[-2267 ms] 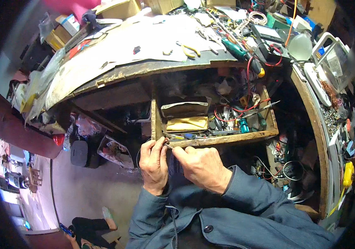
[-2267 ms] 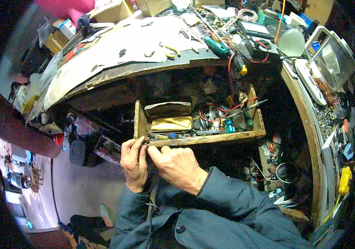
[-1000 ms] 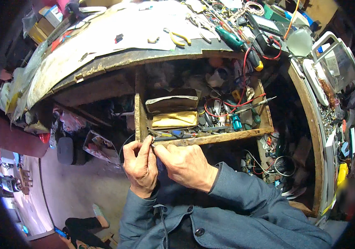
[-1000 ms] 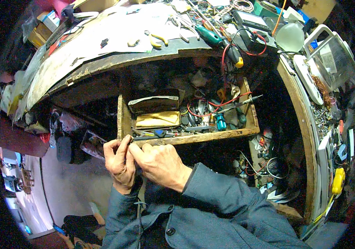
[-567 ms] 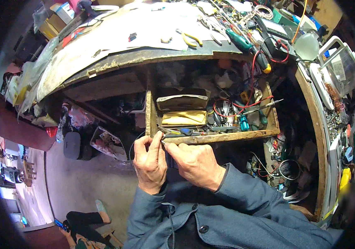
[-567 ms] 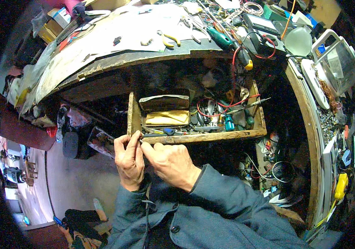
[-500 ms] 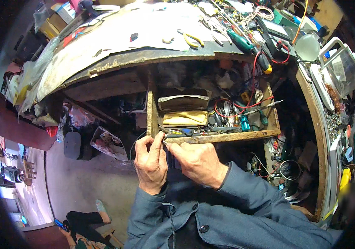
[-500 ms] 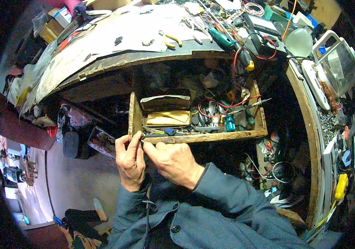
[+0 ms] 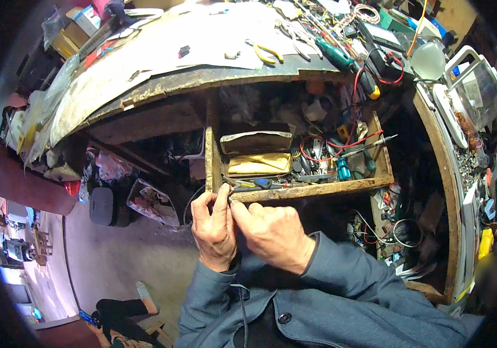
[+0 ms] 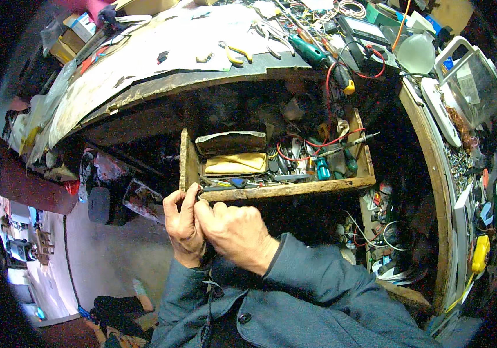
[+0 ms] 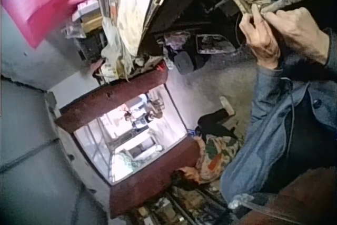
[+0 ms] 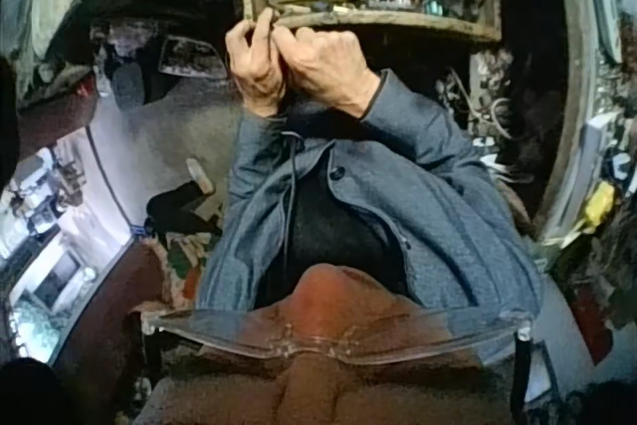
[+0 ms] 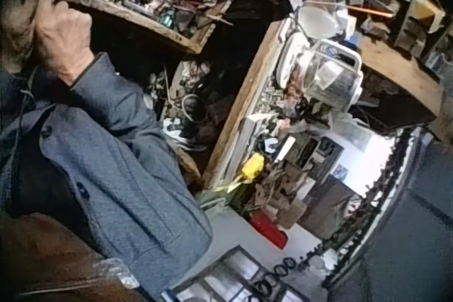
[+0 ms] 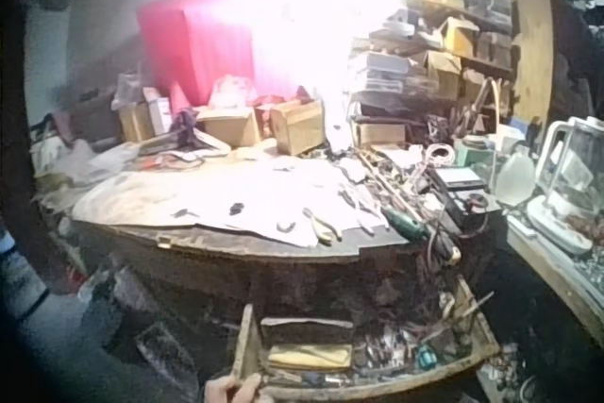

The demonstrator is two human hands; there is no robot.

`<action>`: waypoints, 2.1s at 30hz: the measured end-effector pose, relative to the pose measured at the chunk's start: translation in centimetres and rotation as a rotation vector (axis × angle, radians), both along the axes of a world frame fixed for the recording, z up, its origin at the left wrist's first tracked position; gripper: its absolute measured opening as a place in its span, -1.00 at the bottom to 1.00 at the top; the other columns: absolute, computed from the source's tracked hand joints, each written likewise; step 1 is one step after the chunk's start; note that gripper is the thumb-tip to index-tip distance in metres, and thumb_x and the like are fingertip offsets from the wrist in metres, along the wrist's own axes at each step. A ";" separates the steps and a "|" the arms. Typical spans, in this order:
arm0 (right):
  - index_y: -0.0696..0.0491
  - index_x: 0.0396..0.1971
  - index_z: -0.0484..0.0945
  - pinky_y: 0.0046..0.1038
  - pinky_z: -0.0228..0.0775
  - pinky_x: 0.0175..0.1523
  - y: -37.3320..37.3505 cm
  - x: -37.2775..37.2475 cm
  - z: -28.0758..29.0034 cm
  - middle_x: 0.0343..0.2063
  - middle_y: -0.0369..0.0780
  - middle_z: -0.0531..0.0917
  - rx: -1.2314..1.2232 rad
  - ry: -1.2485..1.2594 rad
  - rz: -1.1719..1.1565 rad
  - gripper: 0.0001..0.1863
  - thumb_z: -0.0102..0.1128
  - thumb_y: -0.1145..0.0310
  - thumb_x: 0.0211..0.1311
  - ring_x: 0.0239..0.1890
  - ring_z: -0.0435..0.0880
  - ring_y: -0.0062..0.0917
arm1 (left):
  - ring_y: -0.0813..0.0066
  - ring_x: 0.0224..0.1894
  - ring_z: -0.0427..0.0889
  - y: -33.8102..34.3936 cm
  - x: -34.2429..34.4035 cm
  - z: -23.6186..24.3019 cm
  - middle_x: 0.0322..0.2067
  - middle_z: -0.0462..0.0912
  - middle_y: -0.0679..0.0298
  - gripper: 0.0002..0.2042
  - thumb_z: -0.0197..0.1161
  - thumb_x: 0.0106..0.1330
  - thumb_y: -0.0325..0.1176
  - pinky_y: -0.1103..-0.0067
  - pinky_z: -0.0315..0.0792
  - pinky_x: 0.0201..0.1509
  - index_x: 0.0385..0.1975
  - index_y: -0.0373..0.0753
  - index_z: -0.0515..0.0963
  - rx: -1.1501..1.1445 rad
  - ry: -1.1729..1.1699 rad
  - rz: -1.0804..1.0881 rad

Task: The person works at a cluttered workbench, using pliers and a multimeter to strip and test small wires. They repeatedly twist wire ends and measure continuity while handling various small electronic components.

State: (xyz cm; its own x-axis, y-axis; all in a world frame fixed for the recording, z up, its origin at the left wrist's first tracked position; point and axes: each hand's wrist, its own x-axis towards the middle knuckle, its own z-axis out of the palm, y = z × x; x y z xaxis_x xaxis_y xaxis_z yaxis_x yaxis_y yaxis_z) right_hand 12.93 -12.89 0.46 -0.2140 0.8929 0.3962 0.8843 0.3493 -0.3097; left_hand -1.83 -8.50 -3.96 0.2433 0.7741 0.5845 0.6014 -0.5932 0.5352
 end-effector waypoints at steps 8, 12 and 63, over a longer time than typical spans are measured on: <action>0.01 0.06 0.62 -0.36 0.46 -0.49 1.0 2.5 -1.3 -0.58 -0.29 0.54 0.051 0.007 0.129 -0.60 0.21 0.41 0.18 -0.59 0.61 -0.42 | 0.17 -0.07 0.59 0.3 -0.4 0.2 -0.07 0.54 0.06 -0.60 0.22 0.21 -0.65 0.40 0.52 0.07 0.07 -0.30 0.66 -0.027 -0.006 -0.043; 0.02 0.03 0.62 -0.35 0.44 -0.49 -0.3 0.8 -1.4 -0.58 -0.26 0.54 0.017 0.092 0.018 -0.60 0.22 0.47 0.13 -0.58 0.61 -0.40 | 0.15 -0.08 0.59 0.2 -0.2 0.4 -0.08 0.54 0.04 -0.62 0.22 0.22 -0.65 0.41 0.52 0.05 0.06 -0.31 0.66 -0.017 0.000 -0.030; 0.06 -0.24 0.45 -0.25 0.47 -0.52 0.2 0.4 0.9 -0.60 -0.17 0.58 -0.060 0.107 0.034 -0.80 0.18 0.50 0.11 -0.57 0.66 -0.26 | 0.16 -0.12 0.62 0.6 -0.3 0.5 -0.17 0.59 0.07 -0.67 0.26 0.22 -0.68 0.39 0.54 -0.01 -0.01 -0.31 0.67 -0.038 -0.160 -0.021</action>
